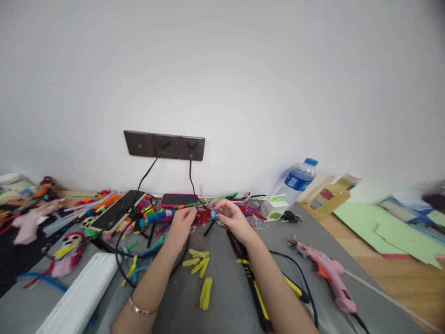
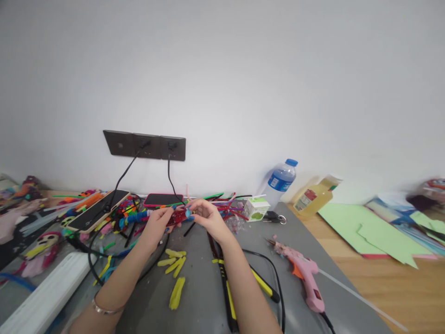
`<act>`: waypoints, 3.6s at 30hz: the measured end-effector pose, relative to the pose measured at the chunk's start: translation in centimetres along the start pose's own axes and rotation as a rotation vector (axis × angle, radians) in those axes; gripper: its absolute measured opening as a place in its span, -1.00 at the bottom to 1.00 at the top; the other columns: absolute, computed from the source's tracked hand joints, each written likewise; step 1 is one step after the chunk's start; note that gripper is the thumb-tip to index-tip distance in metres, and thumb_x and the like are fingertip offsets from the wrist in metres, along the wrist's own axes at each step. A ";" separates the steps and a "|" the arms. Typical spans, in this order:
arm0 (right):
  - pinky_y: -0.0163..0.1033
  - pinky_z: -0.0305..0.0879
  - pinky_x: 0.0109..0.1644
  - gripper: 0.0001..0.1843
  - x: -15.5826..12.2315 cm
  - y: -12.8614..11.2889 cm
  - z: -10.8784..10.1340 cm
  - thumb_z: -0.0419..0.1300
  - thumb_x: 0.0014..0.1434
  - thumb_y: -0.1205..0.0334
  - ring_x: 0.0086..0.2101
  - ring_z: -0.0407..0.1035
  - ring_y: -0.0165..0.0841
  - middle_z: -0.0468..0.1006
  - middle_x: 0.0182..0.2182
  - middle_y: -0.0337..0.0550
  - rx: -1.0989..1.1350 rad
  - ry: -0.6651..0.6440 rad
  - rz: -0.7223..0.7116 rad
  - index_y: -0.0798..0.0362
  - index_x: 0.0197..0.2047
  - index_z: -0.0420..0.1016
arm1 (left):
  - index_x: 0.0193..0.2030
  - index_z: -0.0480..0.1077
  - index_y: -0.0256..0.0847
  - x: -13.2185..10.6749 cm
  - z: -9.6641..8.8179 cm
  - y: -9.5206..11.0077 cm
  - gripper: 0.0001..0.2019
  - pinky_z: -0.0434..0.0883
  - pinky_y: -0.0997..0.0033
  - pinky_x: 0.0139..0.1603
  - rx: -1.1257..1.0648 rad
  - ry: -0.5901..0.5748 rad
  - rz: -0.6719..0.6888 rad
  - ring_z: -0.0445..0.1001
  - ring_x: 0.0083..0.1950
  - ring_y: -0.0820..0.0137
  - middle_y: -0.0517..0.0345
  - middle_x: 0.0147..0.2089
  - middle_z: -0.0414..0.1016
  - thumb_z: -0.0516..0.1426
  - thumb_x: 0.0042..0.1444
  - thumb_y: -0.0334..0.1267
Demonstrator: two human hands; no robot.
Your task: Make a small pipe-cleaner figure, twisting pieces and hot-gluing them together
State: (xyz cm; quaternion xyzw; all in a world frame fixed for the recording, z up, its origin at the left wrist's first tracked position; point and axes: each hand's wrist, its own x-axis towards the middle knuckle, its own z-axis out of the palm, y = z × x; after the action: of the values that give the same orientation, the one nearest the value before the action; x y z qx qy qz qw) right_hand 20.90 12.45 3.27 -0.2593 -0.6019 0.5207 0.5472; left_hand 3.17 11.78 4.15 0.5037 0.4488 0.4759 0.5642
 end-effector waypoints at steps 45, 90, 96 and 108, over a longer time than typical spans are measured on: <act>-0.19 0.31 -0.04 -0.73 0.2 0.8 -0.3 0.44 -0.01 0.08 -0.21 0.41 -0.32 0.53 -0.25 -0.18 0.038 -0.022 0.045 -0.03 -0.28 0.51 | -0.43 0.47 -0.28 0.4 -0.1 -0.9 -0.63 0.18 0.51 -0.56 0.115 0.040 0.108 0.25 -0.58 0.48 0.23 -0.56 0.35 0.12 0.04 0.04; -0.22 0.30 -0.09 -0.74 0.1 0.8 -0.2 0.43 -0.01 0.09 -0.25 0.39 -0.34 0.53 -0.28 -0.20 0.063 -0.027 0.066 -0.03 -0.30 0.50 | -0.43 0.42 -0.24 -0.2 0.1 -0.3 -0.71 0.24 0.49 -0.53 0.287 0.144 0.267 0.30 -0.55 0.43 0.26 -0.56 0.31 0.06 0.11 -0.06; -0.22 0.32 -0.10 -0.72 0.1 0.8 -0.1 0.44 -0.02 0.07 -0.26 0.40 -0.33 0.52 -0.30 -0.19 0.062 -0.021 0.078 -0.03 -0.30 0.50 | -0.45 0.39 -0.22 -0.3 0.1 0.1 -0.72 0.23 0.49 -0.52 0.305 0.133 0.273 0.29 -0.55 0.43 0.27 -0.58 0.27 0.05 0.13 -0.08; -0.20 0.31 -0.09 -0.74 0.1 0.6 -0.2 0.43 0.00 0.07 -0.25 0.39 -0.33 0.52 -0.30 -0.19 0.040 -0.021 0.079 -0.04 -0.29 0.49 | -0.47 0.39 -0.22 -0.2 0.2 0.0 -0.71 0.21 0.48 -0.55 0.273 0.140 0.234 0.27 -0.57 0.43 0.27 -0.59 0.28 0.07 0.06 -0.04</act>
State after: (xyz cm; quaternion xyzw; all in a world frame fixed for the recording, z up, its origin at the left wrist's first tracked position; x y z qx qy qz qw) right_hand 20.89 12.77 2.71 -0.2662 -0.5863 0.5565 0.5251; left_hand 3.32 11.54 4.16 0.5901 0.4857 0.5068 0.3988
